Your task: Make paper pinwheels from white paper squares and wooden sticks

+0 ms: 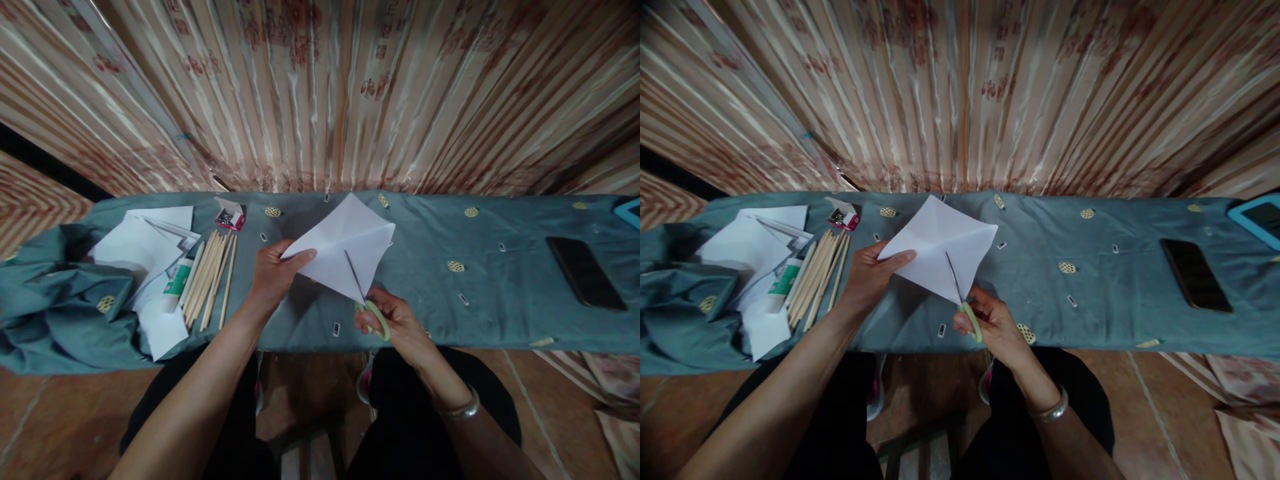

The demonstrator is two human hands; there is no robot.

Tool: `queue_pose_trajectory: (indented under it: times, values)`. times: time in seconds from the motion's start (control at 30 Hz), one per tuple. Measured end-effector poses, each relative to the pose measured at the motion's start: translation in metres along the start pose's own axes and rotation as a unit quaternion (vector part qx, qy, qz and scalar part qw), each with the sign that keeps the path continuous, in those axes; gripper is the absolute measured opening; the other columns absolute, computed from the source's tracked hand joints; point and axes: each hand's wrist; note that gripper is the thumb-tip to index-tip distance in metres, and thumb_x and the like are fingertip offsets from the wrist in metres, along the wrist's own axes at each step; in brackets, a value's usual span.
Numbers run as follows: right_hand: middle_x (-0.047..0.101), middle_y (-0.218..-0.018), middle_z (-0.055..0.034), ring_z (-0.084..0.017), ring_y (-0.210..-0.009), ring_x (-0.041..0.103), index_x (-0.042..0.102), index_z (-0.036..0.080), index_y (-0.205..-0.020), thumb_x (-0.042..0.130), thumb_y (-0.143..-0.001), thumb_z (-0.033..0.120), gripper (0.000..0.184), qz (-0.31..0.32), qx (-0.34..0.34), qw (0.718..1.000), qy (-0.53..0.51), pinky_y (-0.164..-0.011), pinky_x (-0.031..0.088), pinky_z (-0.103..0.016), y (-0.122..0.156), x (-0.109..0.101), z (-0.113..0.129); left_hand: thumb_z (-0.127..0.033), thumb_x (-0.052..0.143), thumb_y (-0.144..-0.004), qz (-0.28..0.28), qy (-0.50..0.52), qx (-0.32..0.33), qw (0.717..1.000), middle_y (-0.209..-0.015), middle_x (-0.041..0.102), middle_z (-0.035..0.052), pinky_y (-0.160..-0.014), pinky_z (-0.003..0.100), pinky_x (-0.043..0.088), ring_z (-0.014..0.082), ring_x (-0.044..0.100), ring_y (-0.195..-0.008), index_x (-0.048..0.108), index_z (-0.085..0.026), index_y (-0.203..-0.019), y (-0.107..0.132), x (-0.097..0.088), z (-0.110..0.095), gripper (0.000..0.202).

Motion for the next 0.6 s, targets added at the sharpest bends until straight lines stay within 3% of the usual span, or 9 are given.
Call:
queue_pose_trajectory:
  times: [0.47, 0.6]
  values:
    - [0.063, -0.062, 0.001, -0.01, -0.051, 0.053, 0.064, 0.019, -0.081, 0.078, -0.067, 0.064, 0.049, 0.004, -0.03, 1.0, 0.01, -0.049, 0.044, -0.022, -0.0001, 0.0, 0.003, -0.025, 0.084, -0.059, 0.012, 0.004, -0.012, 1.0, -0.064, 0.069, -0.0003, -0.055, 0.023, 0.043, 0.012, 0.057, -0.057, 0.076, -0.016, -0.071, 0.0009, 0.0014, 0.0018, 0.017]
    - [0.063, -0.062, 0.0011, -0.011, -0.052, 0.054, 0.065, 0.019, -0.085, 0.078, -0.066, 0.065, 0.051, -0.008, -0.027, 1.0, 0.014, -0.049, 0.046, -0.023, 0.0, -0.0005, 0.0003, -0.026, 0.084, -0.059, 0.011, -0.001, -0.014, 1.0, -0.064, 0.069, -0.0004, -0.055, 0.023, 0.044, 0.012, 0.058, -0.057, 0.076, -0.016, -0.072, 0.0004, 0.0012, 0.0024, 0.018]
Point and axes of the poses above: each hand's wrist, its own y-axis away from the middle knuckle, its own x-axis out of the palm, z = x × y
